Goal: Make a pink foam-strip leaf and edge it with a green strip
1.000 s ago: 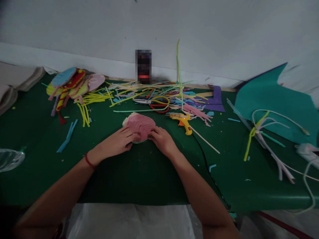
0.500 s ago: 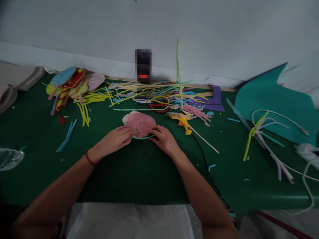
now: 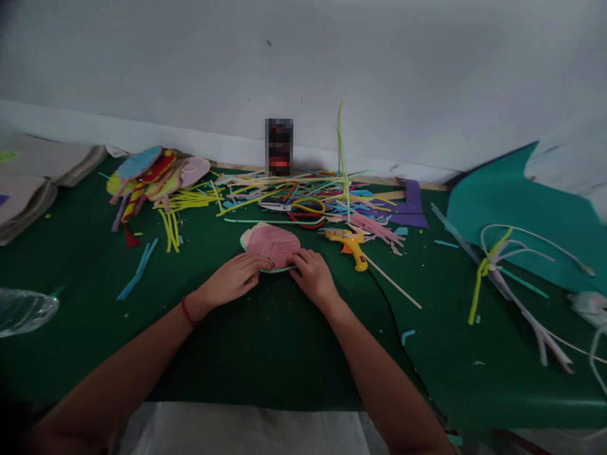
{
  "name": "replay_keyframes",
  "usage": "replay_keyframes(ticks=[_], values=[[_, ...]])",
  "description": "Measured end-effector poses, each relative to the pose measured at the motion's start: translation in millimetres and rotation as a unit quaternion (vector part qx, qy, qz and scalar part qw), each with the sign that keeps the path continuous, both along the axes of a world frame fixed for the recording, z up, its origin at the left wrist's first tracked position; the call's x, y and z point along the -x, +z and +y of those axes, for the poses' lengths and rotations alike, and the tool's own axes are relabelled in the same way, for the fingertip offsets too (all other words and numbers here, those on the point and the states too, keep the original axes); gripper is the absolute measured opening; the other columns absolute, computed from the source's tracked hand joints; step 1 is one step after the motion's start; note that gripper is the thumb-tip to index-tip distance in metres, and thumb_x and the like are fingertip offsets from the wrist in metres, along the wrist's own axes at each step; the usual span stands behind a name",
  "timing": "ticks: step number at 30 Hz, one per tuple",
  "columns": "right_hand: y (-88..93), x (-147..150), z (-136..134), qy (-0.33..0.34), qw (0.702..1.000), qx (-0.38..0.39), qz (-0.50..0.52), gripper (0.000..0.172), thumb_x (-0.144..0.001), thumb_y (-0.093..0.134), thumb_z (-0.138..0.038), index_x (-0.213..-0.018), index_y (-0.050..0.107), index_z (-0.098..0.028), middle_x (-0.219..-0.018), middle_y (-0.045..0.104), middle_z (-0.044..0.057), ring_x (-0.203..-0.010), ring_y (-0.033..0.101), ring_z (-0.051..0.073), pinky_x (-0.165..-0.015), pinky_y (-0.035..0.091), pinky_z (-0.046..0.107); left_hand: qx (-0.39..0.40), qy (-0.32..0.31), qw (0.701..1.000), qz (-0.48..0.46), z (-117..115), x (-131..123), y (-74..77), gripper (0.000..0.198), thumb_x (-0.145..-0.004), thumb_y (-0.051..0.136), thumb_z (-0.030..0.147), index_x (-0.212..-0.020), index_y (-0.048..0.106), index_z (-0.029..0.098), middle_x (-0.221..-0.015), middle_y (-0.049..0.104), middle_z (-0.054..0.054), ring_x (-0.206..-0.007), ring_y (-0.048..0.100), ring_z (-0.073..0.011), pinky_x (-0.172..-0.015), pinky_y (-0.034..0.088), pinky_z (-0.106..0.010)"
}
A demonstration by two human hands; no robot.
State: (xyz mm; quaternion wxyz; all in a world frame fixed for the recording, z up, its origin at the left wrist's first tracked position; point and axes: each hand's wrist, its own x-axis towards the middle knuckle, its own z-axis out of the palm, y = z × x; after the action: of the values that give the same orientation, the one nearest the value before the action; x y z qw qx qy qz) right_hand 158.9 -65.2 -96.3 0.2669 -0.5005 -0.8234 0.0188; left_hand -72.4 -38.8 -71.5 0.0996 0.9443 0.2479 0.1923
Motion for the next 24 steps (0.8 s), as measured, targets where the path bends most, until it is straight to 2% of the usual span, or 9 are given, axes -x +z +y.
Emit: replay_keyframes(ticks=[4, 9, 13, 17, 19, 22, 24], values=[[1.9, 0, -2, -0.015, 1.0, 0.0, 0.002, 0.016, -0.086, 0.058, -0.014, -0.099, 0.064, -0.021, -0.104, 0.067, 0.008, -0.095, 0.061, 0.024, -0.081, 0.045, 0.037, 0.031, -0.013, 0.999, 0.018, -1, -4, -3.1, 0.043, -0.083, 0.051, 0.006, -0.125, 0.051, 0.016, -0.127, 0.06, -0.009, -0.119, 0.054, -0.0214, -0.105, 0.041, -0.041], [1.4, 0, -2, -0.016, 1.0, 0.01, 0.006, 0.017, -0.086, 0.058, -0.015, -0.101, 0.065, -0.021, -0.105, 0.067, 0.009, -0.096, 0.061, 0.024, -0.081, 0.047, 0.038, -0.024, 0.005, 0.999, 0.027, 7, -9, -11.8, 0.043, -0.089, 0.051, 0.012, -0.132, 0.047, 0.017, -0.132, 0.056, -0.011, -0.125, 0.049, -0.0247, -0.108, 0.037, -0.048], [3.9, 2, -4, -0.014, 0.999, 0.013, 0.03, 0.015, -0.088, 0.057, -0.018, -0.1, 0.066, -0.021, -0.105, 0.067, 0.009, -0.098, 0.062, 0.025, -0.082, 0.048, 0.04, -0.059, 0.02, 0.998, -0.004, 10, -7, -16.1, 0.034, -0.091, 0.047, 0.012, -0.125, 0.053, 0.015, -0.122, 0.062, -0.012, -0.114, 0.058, -0.0232, -0.097, 0.047, -0.043], [16.3, -4, -10, 0.007, 0.998, 0.01, 0.067, 0.017, -0.09, 0.059, -0.029, -0.105, 0.066, -0.025, -0.109, 0.066, 0.008, -0.099, 0.062, 0.024, -0.086, 0.049, 0.041, -0.097, 0.039, 0.993, -0.063, 6, 0, -11.8, 0.027, -0.094, 0.044, 0.015, -0.118, 0.058, 0.015, -0.111, 0.067, -0.011, -0.103, 0.063, -0.0211, -0.086, 0.052, -0.038], [24.6, -18, -13, -0.046, 0.992, -0.022, 0.118, 0.02, -0.09, 0.059, -0.036, -0.106, 0.065, -0.025, -0.11, 0.064, 0.009, -0.101, 0.061, 0.024, -0.087, 0.049, 0.041, -0.108, 0.054, 0.987, -0.103, 4, 4, -8.9, 0.025, -0.094, 0.045, 0.015, -0.116, 0.059, 0.016, -0.108, 0.068, -0.01, -0.099, 0.064, -0.0195, -0.085, 0.052, -0.036], [31.8, -53, -14, -0.21, 0.959, -0.086, 0.168, 0.025, -0.092, 0.051, -0.042, -0.099, 0.065, -0.022, -0.1, 0.063, 0.009, -0.097, 0.059, 0.024, -0.088, 0.048, 0.043, -0.115, 0.06, 0.978, -0.162, 3, 7, -6.3, 0.025, -0.093, 0.048, 0.013, -0.116, 0.059, 0.018, -0.106, 0.068, -0.009, -0.101, 0.064, -0.0186, -0.087, 0.052, -0.036], [28.5, -80, -11, -0.314, 0.933, -0.084, 0.152, 0.031, -0.091, 0.05, -0.047, -0.098, 0.064, -0.02, -0.096, 0.062, 0.01, -0.094, 0.057, 0.025, -0.088, 0.046, 0.045, -0.12, 0.055, 0.974, -0.184, 1, 8, -5.7, 0.027, -0.092, 0.05, 0.012, -0.117, 0.058, 0.019, -0.106, 0.068, -0.009, -0.102, 0.064, -0.0184, -0.088, 0.052, -0.036]])
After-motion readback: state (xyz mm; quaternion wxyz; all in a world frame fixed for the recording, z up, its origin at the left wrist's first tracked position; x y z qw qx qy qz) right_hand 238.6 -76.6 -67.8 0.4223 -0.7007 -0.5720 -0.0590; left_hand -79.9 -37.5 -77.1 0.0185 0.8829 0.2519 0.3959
